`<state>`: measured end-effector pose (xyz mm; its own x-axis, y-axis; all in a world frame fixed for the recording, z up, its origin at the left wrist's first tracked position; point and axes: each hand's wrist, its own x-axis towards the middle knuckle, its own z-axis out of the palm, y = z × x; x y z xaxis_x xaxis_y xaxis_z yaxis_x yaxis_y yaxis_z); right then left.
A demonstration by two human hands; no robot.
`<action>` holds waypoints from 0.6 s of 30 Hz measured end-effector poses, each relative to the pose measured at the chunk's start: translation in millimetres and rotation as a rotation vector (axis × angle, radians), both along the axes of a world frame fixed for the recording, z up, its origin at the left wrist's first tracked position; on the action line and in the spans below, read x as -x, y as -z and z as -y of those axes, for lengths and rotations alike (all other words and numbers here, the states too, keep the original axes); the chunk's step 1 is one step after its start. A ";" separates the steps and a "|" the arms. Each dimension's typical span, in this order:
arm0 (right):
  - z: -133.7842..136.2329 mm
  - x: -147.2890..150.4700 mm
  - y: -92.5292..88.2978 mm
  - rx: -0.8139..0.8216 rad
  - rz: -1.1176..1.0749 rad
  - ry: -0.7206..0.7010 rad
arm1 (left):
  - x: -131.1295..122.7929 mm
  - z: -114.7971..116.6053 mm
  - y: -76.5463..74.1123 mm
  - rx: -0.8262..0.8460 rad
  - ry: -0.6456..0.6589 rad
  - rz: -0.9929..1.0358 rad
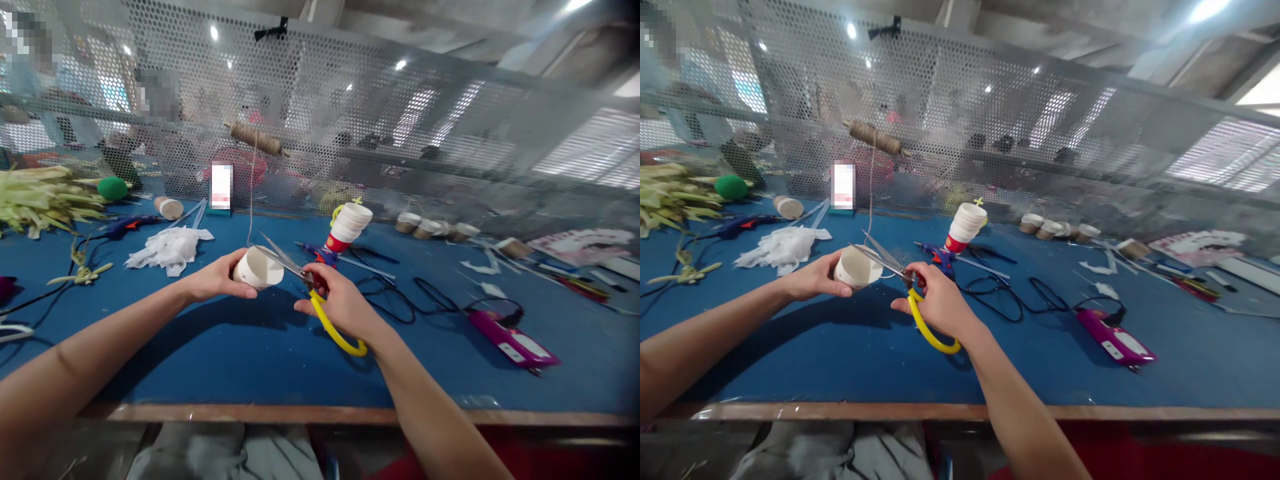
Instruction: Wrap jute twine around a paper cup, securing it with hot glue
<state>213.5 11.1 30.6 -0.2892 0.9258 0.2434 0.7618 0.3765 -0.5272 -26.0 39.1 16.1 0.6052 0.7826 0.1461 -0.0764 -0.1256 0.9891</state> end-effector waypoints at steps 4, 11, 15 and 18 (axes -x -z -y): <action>-1.0 -1.5 3.3 -0.019 0.009 -0.002 | -0.2 -0.4 0.2 0.007 0.014 0.015; -0.4 -1.5 3.3 -0.020 -0.006 -0.009 | 0.3 -0.3 -2.5 0.017 0.021 0.019; 0.5 -1.2 2.9 -0.016 -0.037 -0.029 | 0.9 0.5 -4.1 0.021 0.041 0.022; 0.7 -1.9 3.0 -0.031 -0.026 -0.032 | 1.6 0.5 -3.7 0.016 0.051 0.026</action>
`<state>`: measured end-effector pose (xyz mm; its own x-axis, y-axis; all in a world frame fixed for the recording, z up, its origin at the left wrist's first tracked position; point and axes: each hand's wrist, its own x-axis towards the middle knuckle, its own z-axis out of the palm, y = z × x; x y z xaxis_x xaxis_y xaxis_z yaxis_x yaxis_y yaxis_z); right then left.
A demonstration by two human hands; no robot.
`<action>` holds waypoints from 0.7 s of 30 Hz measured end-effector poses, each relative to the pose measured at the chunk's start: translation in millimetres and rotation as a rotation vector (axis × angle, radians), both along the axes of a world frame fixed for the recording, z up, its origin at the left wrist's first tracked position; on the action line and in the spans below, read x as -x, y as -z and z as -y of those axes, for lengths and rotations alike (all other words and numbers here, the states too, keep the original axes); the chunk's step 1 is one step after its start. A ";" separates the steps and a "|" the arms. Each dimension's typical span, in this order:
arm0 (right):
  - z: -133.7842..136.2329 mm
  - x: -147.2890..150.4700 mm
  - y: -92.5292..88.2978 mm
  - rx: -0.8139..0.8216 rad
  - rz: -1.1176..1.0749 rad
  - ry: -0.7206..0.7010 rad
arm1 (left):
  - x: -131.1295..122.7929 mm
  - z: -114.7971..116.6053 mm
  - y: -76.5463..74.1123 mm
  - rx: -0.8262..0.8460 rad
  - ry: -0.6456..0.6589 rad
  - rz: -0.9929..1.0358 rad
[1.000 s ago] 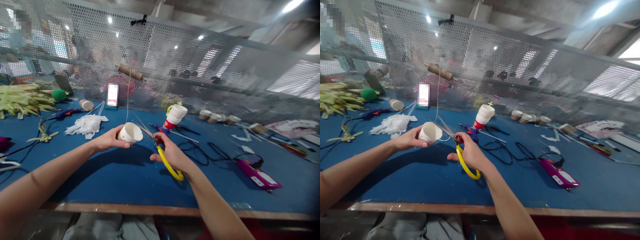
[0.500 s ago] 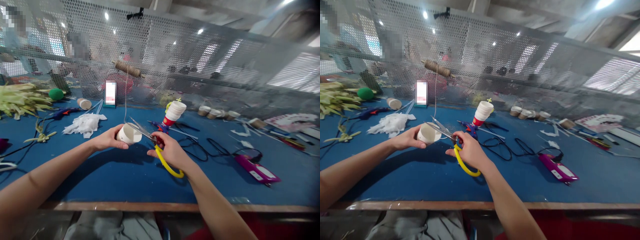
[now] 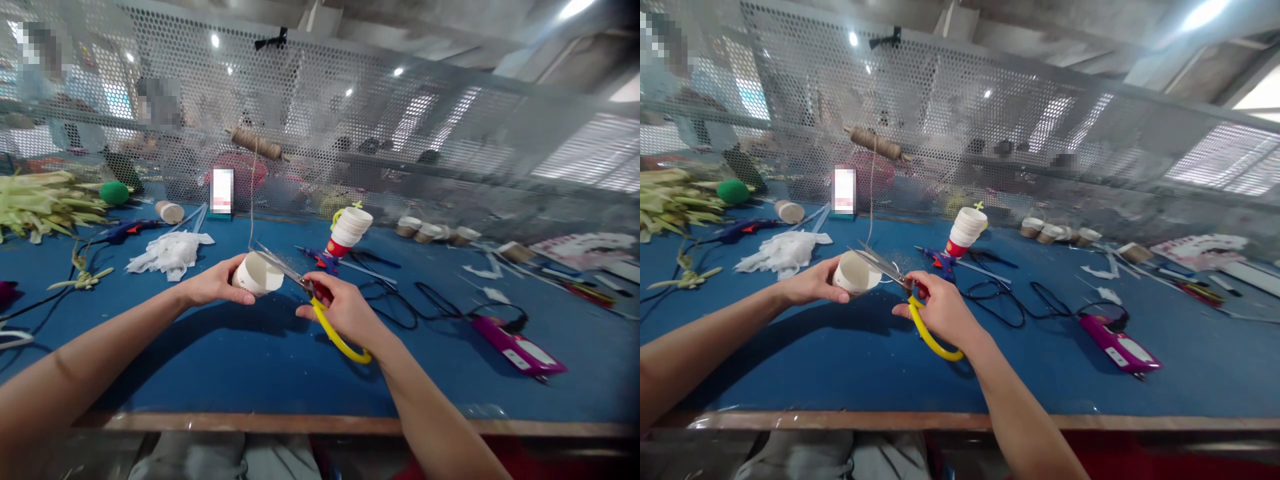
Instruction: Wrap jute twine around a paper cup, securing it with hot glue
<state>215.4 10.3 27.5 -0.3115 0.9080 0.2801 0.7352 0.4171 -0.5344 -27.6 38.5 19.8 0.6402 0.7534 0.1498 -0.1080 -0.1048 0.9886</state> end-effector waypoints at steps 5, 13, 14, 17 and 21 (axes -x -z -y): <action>0.0 -1.8 -0.1 -0.035 0.032 0.001 | 1.2 -1.2 1.4 0.000 0.033 0.006; 1.5 -2.4 -3.6 -0.060 0.059 0.001 | 3.5 -4.1 4.2 0.014 0.056 0.042; 1.8 -2.3 -4.4 -0.061 0.064 0.004 | 3.9 -4.8 5.0 0.016 0.059 0.051; 3.1 -1.9 -6.9 -0.058 0.085 0.012 | 4.7 -6.9 7.0 0.010 0.065 0.070; 4.3 -1.8 -9.4 -0.051 0.098 0.021 | 5.7 -7.7 6.6 0.001 0.061 0.064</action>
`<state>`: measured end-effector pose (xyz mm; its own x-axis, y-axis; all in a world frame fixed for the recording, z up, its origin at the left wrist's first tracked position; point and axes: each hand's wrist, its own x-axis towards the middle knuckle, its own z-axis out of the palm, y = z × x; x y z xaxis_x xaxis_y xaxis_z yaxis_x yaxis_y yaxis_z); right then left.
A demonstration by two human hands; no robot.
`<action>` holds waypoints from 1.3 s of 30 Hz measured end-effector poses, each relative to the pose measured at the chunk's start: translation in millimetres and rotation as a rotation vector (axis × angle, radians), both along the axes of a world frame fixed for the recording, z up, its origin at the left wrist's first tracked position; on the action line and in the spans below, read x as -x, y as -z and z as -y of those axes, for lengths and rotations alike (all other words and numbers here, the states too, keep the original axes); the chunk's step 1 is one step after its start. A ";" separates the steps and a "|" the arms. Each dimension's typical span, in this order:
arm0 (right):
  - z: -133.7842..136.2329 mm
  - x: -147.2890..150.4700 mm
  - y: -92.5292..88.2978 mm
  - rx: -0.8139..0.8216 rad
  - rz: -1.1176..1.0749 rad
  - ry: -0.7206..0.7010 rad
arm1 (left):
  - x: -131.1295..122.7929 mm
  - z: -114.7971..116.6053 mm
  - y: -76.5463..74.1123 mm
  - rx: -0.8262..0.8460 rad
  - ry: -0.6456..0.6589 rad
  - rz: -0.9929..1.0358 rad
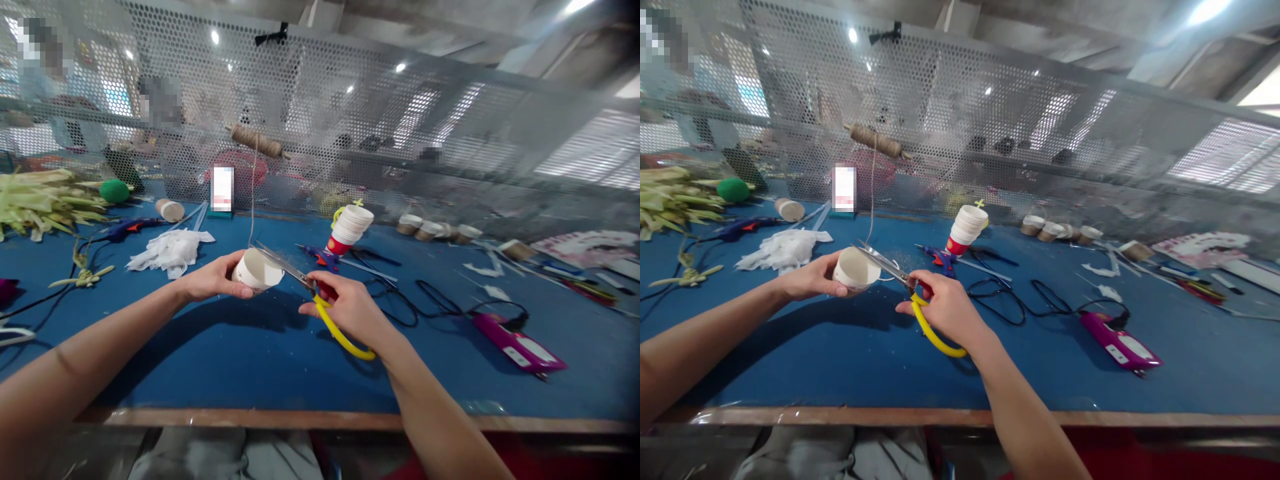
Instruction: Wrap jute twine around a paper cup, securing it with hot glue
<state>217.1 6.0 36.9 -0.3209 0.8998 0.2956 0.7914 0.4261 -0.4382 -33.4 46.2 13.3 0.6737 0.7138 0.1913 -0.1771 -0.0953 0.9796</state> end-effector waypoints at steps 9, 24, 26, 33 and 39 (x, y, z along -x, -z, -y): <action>2.6 -0.5 -4.4 0.024 0.014 0.005 | 0.9 3.0 -4.4 0.033 0.005 -0.008; 5.4 -2.3 -8.6 0.013 0.087 -0.006 | 6.9 -2.0 -0.1 0.135 0.106 0.022; 5.5 -3.0 -8.8 0.015 0.097 -0.001 | 7.8 -2.9 0.8 0.156 0.115 0.043; 4.7 -5.9 -7.8 0.007 0.099 0.030 | 7.9 -3.7 3.3 0.227 0.116 0.128; 5.6 -5.4 -8.2 0.007 0.096 0.034 | 4.8 -2.2 2.8 0.172 0.080 0.105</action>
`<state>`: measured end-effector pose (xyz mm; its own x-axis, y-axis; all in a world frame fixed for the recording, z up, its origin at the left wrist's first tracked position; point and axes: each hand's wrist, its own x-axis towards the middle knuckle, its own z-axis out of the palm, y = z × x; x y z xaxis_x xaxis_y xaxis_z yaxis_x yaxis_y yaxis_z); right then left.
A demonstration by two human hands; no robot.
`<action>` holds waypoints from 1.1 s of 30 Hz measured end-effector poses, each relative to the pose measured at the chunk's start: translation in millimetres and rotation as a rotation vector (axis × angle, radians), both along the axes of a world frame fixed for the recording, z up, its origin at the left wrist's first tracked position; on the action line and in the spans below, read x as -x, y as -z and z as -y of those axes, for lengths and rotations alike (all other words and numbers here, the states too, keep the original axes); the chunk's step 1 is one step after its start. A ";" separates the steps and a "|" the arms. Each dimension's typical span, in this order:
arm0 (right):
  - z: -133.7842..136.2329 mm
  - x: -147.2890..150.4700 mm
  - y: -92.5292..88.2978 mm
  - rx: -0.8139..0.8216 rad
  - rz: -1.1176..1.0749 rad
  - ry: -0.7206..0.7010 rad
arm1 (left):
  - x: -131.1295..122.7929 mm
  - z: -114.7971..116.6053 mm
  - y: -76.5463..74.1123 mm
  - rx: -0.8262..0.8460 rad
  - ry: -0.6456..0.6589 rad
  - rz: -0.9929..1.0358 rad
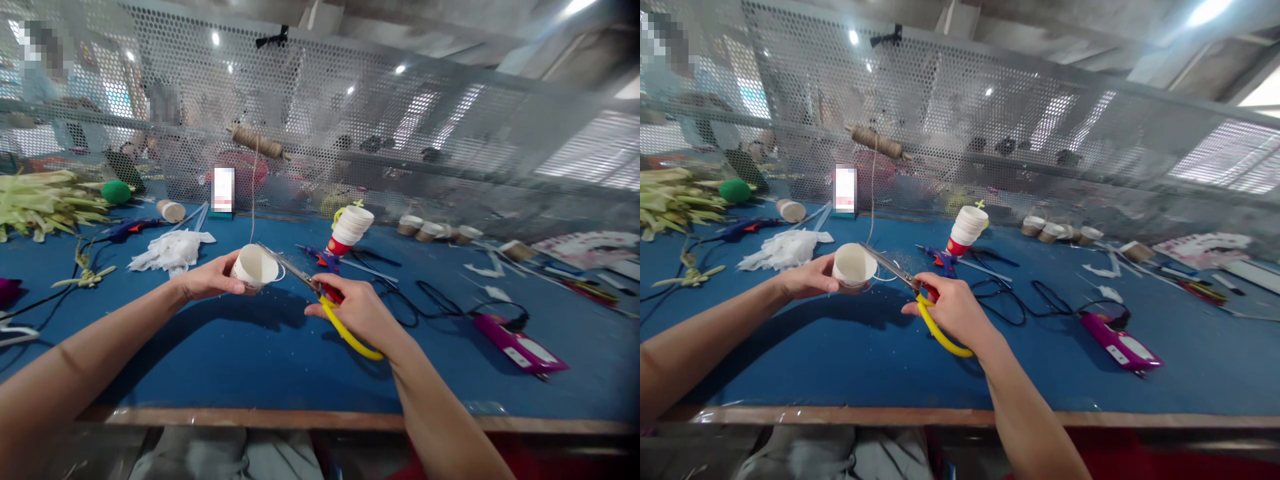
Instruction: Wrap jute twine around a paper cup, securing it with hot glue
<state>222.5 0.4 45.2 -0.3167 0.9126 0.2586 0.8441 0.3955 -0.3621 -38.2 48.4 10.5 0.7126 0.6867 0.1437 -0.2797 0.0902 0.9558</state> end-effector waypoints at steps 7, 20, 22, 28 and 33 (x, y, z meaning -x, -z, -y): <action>0.8 1.4 -2.3 0.004 0.023 0.001 | -0.1 -1.2 1.9 0.005 0.018 0.025; 2.3 0.9 -3.8 0.007 0.024 -0.007 | 3.2 -4.1 3.4 0.051 0.075 0.051; 2.4 0.7 -3.4 0.007 0.023 -0.012 | 2.7 -3.5 2.7 0.051 0.080 0.052; 2.2 0.8 -3.0 0.003 0.025 -0.010 | 2.6 -2.8 1.5 0.052 0.087 0.057; 2.4 1.0 -3.8 0.018 0.018 -0.009 | 3.6 -4.0 3.7 0.063 0.096 0.044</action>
